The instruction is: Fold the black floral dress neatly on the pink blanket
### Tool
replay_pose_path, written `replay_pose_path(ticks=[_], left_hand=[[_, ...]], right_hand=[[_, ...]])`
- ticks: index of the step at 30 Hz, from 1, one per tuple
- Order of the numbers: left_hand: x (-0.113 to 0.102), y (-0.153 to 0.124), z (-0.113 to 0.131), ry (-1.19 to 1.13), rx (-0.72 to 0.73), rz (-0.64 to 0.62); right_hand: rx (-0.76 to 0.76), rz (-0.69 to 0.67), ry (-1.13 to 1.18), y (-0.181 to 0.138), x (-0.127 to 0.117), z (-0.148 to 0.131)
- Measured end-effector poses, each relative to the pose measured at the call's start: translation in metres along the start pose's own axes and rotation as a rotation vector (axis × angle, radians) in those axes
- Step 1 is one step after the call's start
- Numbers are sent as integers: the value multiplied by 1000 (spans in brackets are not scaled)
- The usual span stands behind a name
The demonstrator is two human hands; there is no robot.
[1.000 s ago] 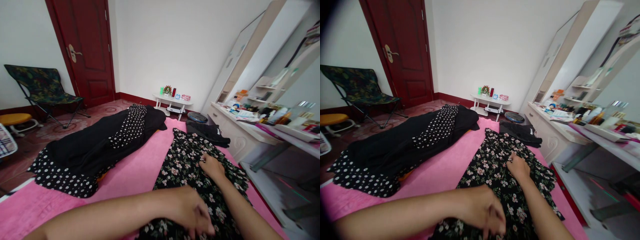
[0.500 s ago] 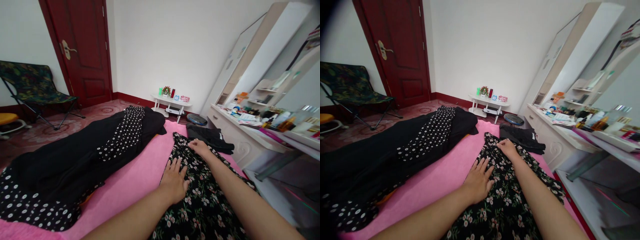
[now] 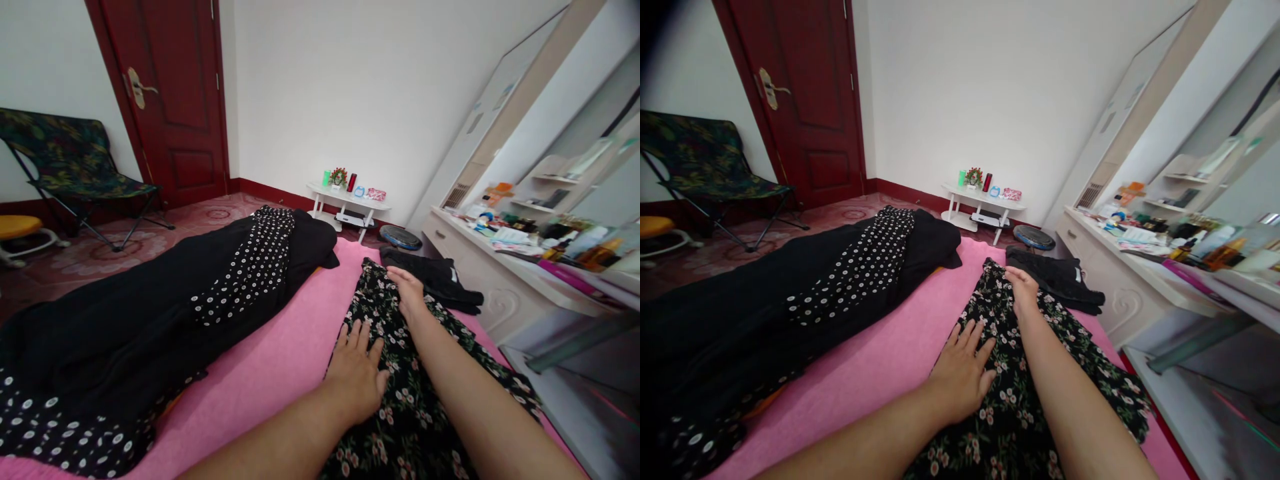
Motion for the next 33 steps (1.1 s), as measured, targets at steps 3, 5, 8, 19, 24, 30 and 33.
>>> replay_pose_path(ticks=[3, 5, 8, 19, 24, 30, 33], left_hand=[[0, -1, 0, -5, 10, 23], [0, 0, 0, -5, 16, 33], [0, 1, 0, 1, 18, 32], [1, -1, 0, 12, 28, 63], [2, 1, -2, 10, 16, 28], [5, 2, -6, 55, 16, 27], [7, 2, -6, 85, 26, 42]], right_hand=[[-28, 77, -26, 0, -18, 2], [-42, 106, -86, 0, -26, 6], [-64, 89, -236, -2, -31, 10], [-454, -206, -972, -38, 40, -45], [-334, -516, -984, -36, 81, 2], [-373, -679, -875, -38, 51, -11], [-372, -630, -855, -44, -2, -27]])
Point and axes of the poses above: each hand's wrist, its own y-axis towards the middle knuckle, its own x-axis out of the palm, z = x × y, the point moved 10 cm from there along y, towards the middle knuckle, and after that the axes turned 4 degrees about -y, right-handed, at the moved point
